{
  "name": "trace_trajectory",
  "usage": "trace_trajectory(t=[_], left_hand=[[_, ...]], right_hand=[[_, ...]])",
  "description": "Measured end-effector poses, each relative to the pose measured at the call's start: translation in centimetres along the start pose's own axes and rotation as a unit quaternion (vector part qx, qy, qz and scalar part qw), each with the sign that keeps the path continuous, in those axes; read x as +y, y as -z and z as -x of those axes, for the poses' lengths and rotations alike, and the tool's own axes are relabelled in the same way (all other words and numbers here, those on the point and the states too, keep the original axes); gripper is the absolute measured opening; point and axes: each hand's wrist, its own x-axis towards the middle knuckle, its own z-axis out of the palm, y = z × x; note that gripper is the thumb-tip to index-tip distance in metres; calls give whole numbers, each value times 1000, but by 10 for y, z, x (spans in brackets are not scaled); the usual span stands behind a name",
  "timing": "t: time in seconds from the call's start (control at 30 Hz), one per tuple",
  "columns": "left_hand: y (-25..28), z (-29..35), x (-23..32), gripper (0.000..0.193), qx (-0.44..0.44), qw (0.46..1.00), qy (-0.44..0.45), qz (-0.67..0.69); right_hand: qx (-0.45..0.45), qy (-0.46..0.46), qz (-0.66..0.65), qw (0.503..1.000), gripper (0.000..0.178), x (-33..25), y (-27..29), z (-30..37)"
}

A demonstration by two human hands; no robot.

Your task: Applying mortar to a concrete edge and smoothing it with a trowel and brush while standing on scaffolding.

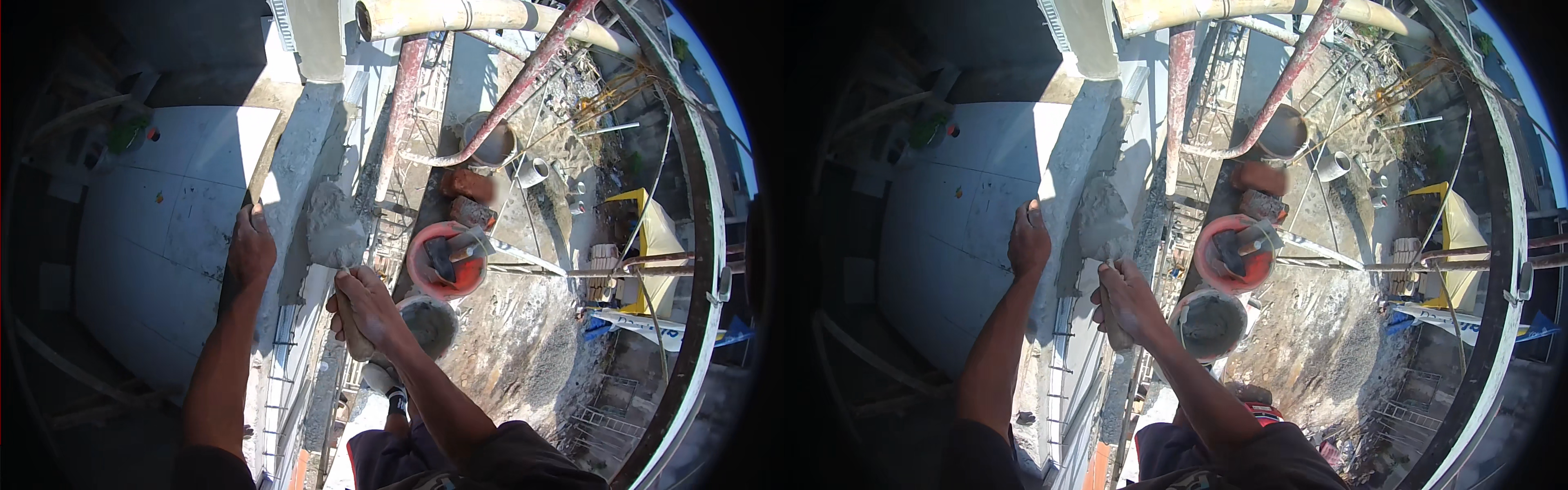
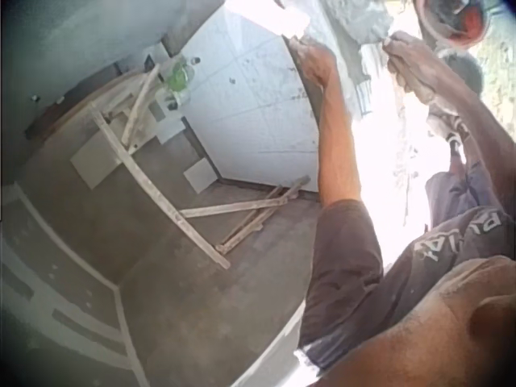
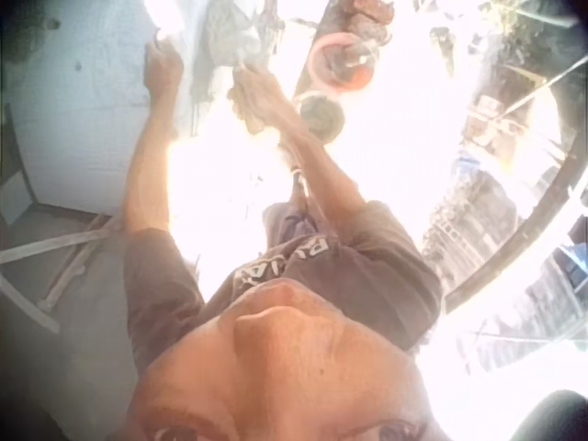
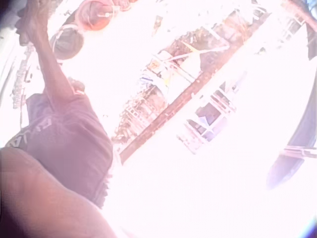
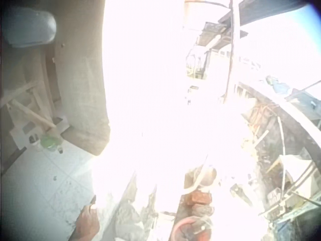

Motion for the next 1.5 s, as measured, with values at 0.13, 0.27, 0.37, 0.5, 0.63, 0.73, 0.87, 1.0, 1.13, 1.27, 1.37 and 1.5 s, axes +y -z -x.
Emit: trace_trajectory(t=[0.13,0.27,0.37,0.5,0.63,0.73,0.87,1.0,1.13,1.27,1.37,1.5], left_hand=[[-6,2,13,48,-10,1000,-4,-22],[6,3,10,47,-4,999,14,-34],[-7,0,8,51,-2,1000,9,3],[0,0,1,50,8,999,20,-36],[-2,1,9,48,4,1000,14,-15],[-5,-2,1,47,15,999,17,-30],[-5,-3,-5,47,28,999,6,-37],[-5,-2,-2,48,19,999,17,-33],[-2,1,4,51,-6,999,38,-36],[-1,1,9,52,-19,997,73,-31],[-3,-2,5,51,1,997,73,-26],[-5,-3,0,49,44,998,39,-1]], right_hand=[[36,88,-34,995,32,-73,38,-85],[24,138,-59,988,36,-115,45,-138],[57,104,-22,993,38,-141,77,-161],[68,89,11,994,30,-148,67,-165],[36,57,9,998,33,-146,70,-183],[12,66,21,998,35,-122,65,-177],[0,98,91,991,32,-87,42,-137],[41,72,103,991,31,-54,16,-112],[55,49,103,992,32,-19,1,-84],[57,28,112,992,32,17,-12,-57],[57,17,122,991,32,32,-27,-29],[43,-31,139,989,32,64,-37,6]])
